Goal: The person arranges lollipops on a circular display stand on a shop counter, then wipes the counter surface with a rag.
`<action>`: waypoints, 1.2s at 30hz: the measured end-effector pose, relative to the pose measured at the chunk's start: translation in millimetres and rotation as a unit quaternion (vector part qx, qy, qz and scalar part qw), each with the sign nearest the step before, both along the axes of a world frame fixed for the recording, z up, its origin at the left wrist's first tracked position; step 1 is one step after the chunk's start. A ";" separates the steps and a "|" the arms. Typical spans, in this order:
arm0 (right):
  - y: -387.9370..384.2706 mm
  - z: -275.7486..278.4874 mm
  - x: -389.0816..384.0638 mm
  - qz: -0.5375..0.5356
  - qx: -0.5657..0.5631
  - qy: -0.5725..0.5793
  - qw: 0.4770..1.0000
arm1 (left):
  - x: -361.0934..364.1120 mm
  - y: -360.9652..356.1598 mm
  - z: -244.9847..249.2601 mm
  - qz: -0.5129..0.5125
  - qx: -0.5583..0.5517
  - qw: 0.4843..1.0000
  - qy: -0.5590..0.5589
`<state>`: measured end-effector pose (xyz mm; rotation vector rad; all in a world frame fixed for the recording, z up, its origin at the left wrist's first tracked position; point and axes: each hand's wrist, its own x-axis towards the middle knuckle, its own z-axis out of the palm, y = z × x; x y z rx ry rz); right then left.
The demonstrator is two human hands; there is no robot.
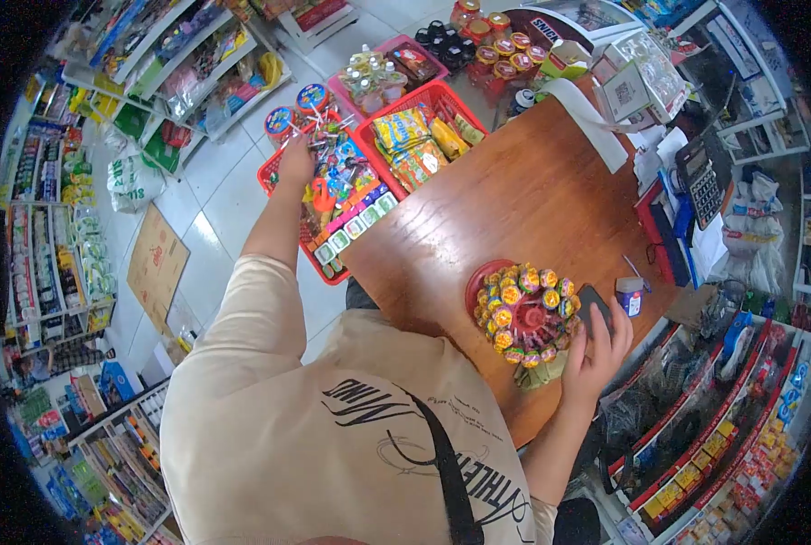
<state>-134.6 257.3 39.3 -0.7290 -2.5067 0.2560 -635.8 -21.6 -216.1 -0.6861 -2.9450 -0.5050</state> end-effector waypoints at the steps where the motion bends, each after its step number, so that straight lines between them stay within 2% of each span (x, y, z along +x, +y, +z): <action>1: 1.1 0.9 1.2 -0.006 -0.014 0.007 1.000 | -5.8 2.8 -4.9 -0.006 -0.040 0.999 -0.005; 3: 3.0 -3.7 9.5 -0.020 -0.037 0.006 0.999 | -19.4 9.1 -10.5 -0.022 -0.095 0.994 -0.047; 4: 4.5 -5.0 11.5 -0.034 -0.044 0.013 0.998 | -19.8 9.8 -9.4 -0.037 -0.115 0.992 -0.031; 5: 5.4 -2.7 12.5 -0.030 -0.037 0.003 0.999 | -19.0 17.9 5.0 -0.004 -0.132 0.985 -0.112; 6: 3.8 -0.6 11.4 -0.038 -0.030 -0.003 0.999 | -18.1 20.4 6.1 -0.015 -0.099 0.989 -0.105; 7: 3.0 -0.2 11.2 -0.034 -0.025 0.003 0.999 | -24.2 18.1 -7.8 0.033 -0.111 0.985 -0.125; 8: 1.8 -0.3 12.4 -0.035 -0.021 0.008 0.999 | -23.7 18.1 -4.7 0.020 -0.147 0.981 -0.126; 10: -0.2 -0.8 13.7 -0.034 0.002 0.024 0.999 | -37.7 8.7 -33.8 0.025 -0.274 0.958 -0.080; 11: 0.3 -5.0 16.6 -0.028 -0.008 0.037 0.999 | -27.9 13.6 -8.7 0.004 -0.260 0.960 -0.103; 12: 1.2 -6.9 18.8 -0.025 -0.009 0.042 0.999 | -9.7 23.2 16.3 -0.007 -0.314 0.944 -0.097; 14: -1.0 -18.2 28.2 -0.031 0.002 0.050 0.998 | -2.1 20.0 12.5 -0.010 -0.242 0.968 -0.070; 15: -2.0 -19.6 34.2 -0.036 0.008 0.049 0.998 | -71.8 -14.0 -75.8 -0.297 -0.163 0.940 0.041; 17: -8.6 -14.7 48.2 -0.041 -0.007 0.058 0.997 | -36.3 -0.8 -36.6 -0.248 -0.034 0.968 -0.020; 18: -9.6 -21.0 54.6 -0.050 -0.007 0.072 0.996 | -52.8 0.0 -32.7 -0.326 -0.100 0.939 -0.039; 19: -8.7 -36.0 61.9 -0.071 -0.005 0.101 0.992 | -43.7 1.9 -32.2 -0.272 -0.102 0.955 0.059; 22: -17.9 -43.7 83.5 -0.109 -0.002 0.142 0.984 | 16.0 54.7 7.5 -0.193 0.004 0.979 0.066; 26: -26.7 -56.6 101.8 -0.143 0.027 0.183 0.972 | 92.3 137.2 79.3 -0.208 0.157 0.965 0.003; 29: -33.3 -62.5 110.5 -0.134 0.007 0.202 0.970 | 146.3 177.4 134.0 -0.233 0.275 0.929 -0.083; 32: -37.2 -61.0 107.9 -0.128 0.005 0.237 0.963 | 195.0 197.5 185.3 -0.267 0.364 0.871 -0.196; 35: -41.0 -50.6 100.4 -0.100 -0.005 0.261 0.960 | 233.5 196.0 224.7 -0.329 0.390 0.799 -0.320; 36: -45.0 -41.8 96.4 -0.073 -0.050 0.306 0.948 | 249.3 192.2 235.1 -0.357 0.378 0.780 -0.349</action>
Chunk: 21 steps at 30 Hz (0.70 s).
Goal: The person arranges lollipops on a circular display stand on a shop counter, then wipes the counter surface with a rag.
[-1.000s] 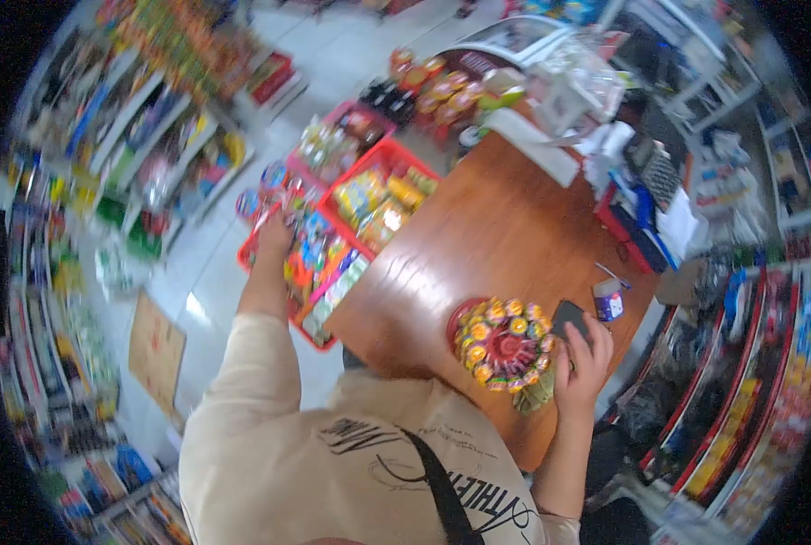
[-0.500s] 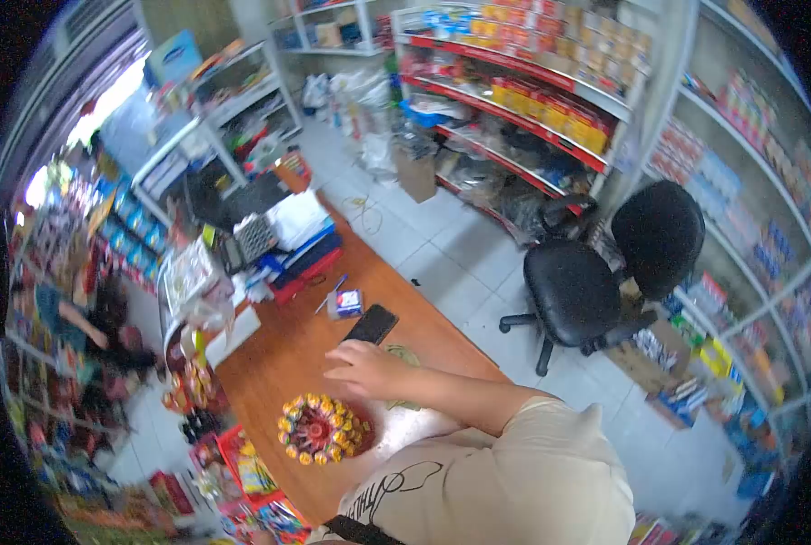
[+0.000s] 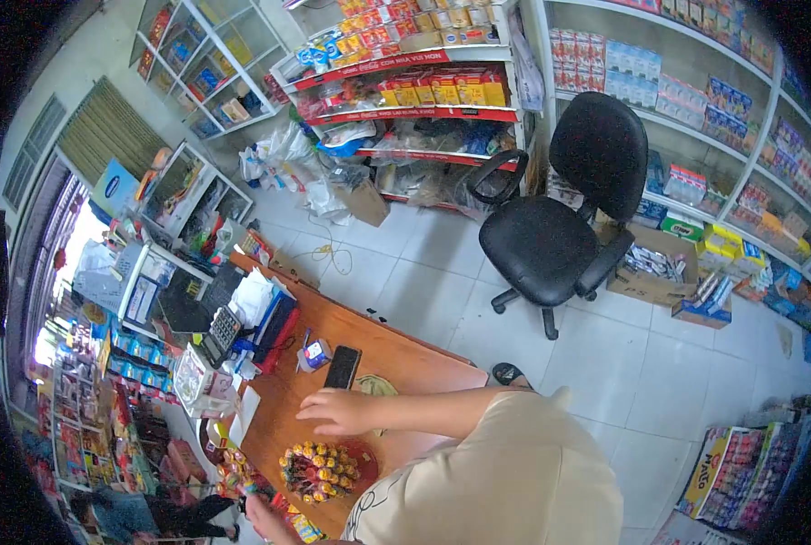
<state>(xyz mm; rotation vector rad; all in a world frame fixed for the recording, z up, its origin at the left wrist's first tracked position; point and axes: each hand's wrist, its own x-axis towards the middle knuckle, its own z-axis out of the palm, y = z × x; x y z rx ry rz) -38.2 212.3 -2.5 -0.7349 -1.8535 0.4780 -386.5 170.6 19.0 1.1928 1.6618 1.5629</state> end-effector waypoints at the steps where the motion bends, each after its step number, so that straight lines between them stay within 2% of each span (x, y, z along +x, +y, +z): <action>1: -5.7 11.3 -5.5 0.037 -0.031 0.051 0.998 | 37.9 -7.7 21.7 -0.062 -0.008 0.997 0.039; 2: -12.8 23.5 -9.8 0.076 -0.062 0.100 0.990 | 75.8 -15.4 43.3 -0.124 -0.012 0.989 0.076; 4: -34.3 56.2 -12.0 0.165 -0.194 0.143 0.956 | 105.1 -21.1 49.5 -0.234 -0.063 0.967 0.074; 6: -39.9 57.9 -18.5 0.194 -0.207 0.162 0.945 | 142.7 -35.5 63.3 -0.296 -0.064 0.945 0.120; 8: -36.5 36.2 -41.7 0.166 -0.100 0.163 0.967 | 139.2 -33.4 44.4 -0.335 -0.041 0.926 0.172; 10: -36.6 34.0 -36.3 0.142 -0.113 0.160 0.970 | 155.1 -36.7 59.2 -0.343 0.028 0.906 0.245; 12: -37.3 35.0 -33.4 0.136 -0.130 0.133 0.973 | 160.8 -45.7 89.0 -0.357 -0.086 0.892 0.263; 13: -40.2 42.5 -30.5 0.134 -0.157 0.139 0.968 | 158.6 -44.1 101.8 -0.379 -0.061 0.855 0.348; 14: -42.3 49.9 -27.1 0.136 -0.184 0.142 0.963 | 164.6 -48.7 117.8 -0.347 -0.012 0.872 0.344; 15: -41.4 51.8 -23.3 0.140 -0.192 0.142 0.961 | 159.7 -48.3 132.0 -0.317 -0.021 0.875 0.365; 16: -41.0 52.7 -19.6 0.143 -0.198 0.143 0.959 | 154.6 -47.7 148.4 -0.275 0.078 0.851 0.441; 18: -32.9 40.0 -12.2 0.138 -0.210 0.148 0.957 | 144.5 -64.0 195.8 -0.265 0.103 0.888 0.361; 19: -32.2 41.8 -7.3 0.135 -0.222 0.145 0.955 | 139.6 -74.6 215.6 -0.299 0.169 0.899 0.272; 20: -31.2 44.4 -2.0 0.128 -0.234 0.142 0.953 | 148.4 -89.1 230.2 -0.267 0.247 0.916 0.167; 21: -31.3 45.6 2.4 0.118 -0.246 0.140 0.952 | 138.2 -99.9 232.5 -0.294 0.356 0.884 0.076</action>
